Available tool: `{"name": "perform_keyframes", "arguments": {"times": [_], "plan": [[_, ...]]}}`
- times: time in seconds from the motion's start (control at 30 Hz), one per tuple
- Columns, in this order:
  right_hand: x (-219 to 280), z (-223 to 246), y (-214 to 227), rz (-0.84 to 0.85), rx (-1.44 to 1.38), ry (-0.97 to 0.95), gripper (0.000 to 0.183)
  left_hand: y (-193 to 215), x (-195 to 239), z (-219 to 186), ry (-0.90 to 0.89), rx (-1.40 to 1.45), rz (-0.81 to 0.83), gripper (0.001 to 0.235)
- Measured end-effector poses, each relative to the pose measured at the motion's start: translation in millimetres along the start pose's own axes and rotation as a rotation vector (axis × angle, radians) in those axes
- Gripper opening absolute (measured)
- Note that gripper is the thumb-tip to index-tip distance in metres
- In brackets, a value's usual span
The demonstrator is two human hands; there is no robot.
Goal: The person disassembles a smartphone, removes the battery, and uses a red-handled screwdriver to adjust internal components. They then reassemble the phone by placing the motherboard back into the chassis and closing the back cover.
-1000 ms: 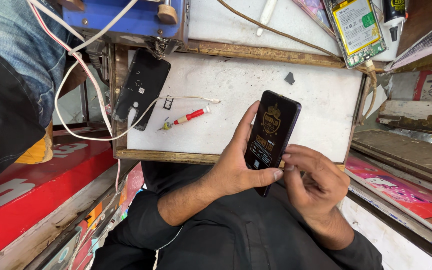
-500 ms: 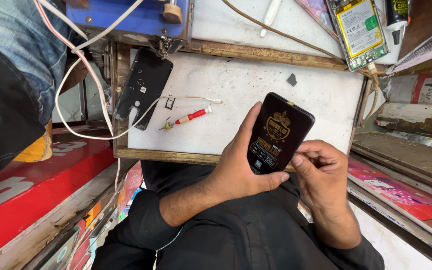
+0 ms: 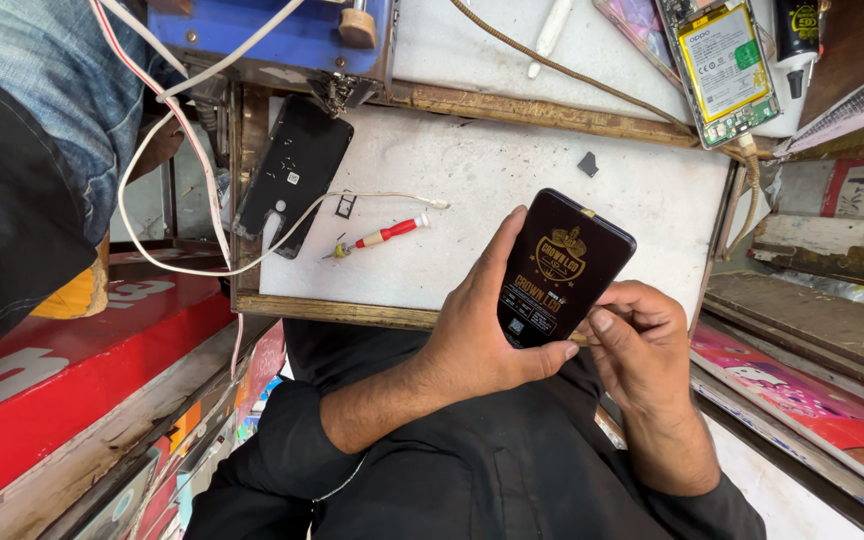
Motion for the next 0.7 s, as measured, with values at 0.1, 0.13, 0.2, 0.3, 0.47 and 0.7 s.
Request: {"name": "perform_keyframes", "arguments": {"times": [0.1, 0.13, 0.2, 0.3, 0.47, 0.7], "plan": [[0.0, -1.8, 5.0, 0.002, -0.007, -0.005, 0.018, -1.9, 0.1, 0.7, -0.002, -0.022, 0.024, 0.125], [-0.7, -2.5, 5.5, 0.010, -0.009, -0.001, 0.017, -2.4, 0.0, 0.6, -0.004, -0.028, 0.034, 0.125], [-2.2, -2.5, 6.3, 0.022, -0.015, 0.011, 0.015, -2.8, -0.7, -0.9, -0.013, -0.024, 0.026, 0.124], [-2.1, -4.0, 7.1, 0.028, -0.032, 0.010, 0.014, -3.8, -1.2, -1.5, -0.005, -0.028, 0.028, 0.124], [-2.8, -8.9, 11.1, -0.029, -0.006, 0.023, 0.012, -4.5, -3.2, -1.6, 0.008, -0.090, 0.046, 0.126], [-8.9, -7.7, 2.8, 0.010, -0.047, 0.010, 0.015, -0.2, -8.5, -5.5, 0.018, -0.115, 0.043, 0.126]]}}
Point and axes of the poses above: each hand's wrist, its own x-axis away from the middle knuckle, its own y-axis out of the back of the hand, z = x × y, the point moved 5 cm from there along -x, towards the middle knuckle, and after that the axes turned 7 degrees about -y, right-handed, at the moved point
